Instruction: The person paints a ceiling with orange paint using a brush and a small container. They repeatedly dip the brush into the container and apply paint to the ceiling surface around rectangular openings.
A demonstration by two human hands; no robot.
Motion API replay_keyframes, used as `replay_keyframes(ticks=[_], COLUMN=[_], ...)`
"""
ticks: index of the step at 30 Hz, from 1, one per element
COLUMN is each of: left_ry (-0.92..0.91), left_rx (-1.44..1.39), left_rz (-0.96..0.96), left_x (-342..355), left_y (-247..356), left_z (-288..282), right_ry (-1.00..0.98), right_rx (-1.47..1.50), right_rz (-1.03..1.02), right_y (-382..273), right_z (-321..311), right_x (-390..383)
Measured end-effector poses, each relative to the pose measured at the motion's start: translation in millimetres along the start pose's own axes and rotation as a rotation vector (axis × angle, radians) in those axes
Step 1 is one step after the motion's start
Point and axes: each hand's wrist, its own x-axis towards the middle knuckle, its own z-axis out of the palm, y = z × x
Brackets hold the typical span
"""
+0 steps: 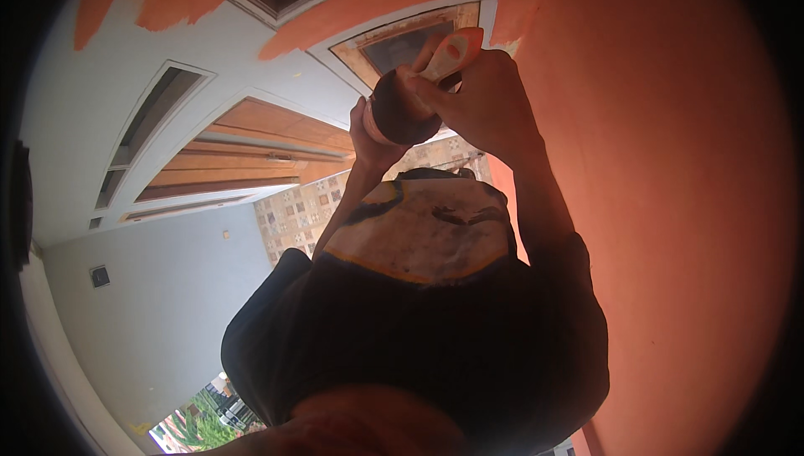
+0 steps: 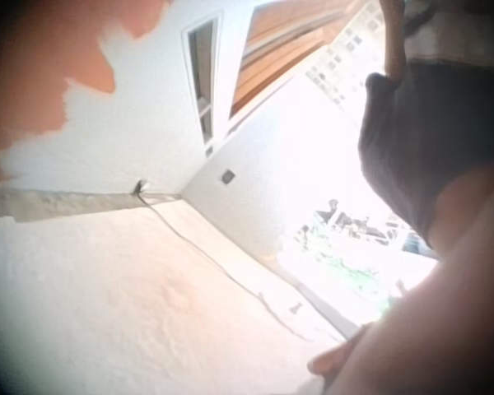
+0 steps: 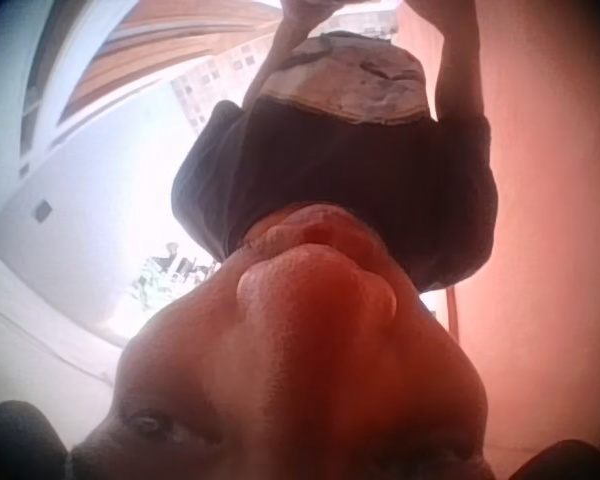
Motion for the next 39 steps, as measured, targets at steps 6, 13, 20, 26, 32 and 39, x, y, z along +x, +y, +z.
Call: replay_keyframes(ticks=[6,13,20,26,32,39], left_ry=[-0.031,-0.064,-0.138,-0.169,-0.063,-0.016], left_rx=[-0.057,0.027,-0.085,-0.125,-0.123,-0.044], left_rz=[0.027,0.097,0.090,0.065,0.042,0.075], left_x=[0,2,6,7,6,8], left_y=[5,7,6,9,13,17], left_z=[-2,4,-10,-18,-10,-2], right_ry=[0.023,-0.018,-0.078,-0.105,-0.093,-0.071], right_rx=[-0.036,-0.065,-0.362,-0.409,-0.410,-0.468], right_rz=[-0.055,-0.099,-0.099,-0.090,-0.107,-0.109], right_y=[-7,-18,-18,-19,-14,-6], right_z=[-3,13,37,42,44,41], right_x=[-1,1,8,12,16,23])
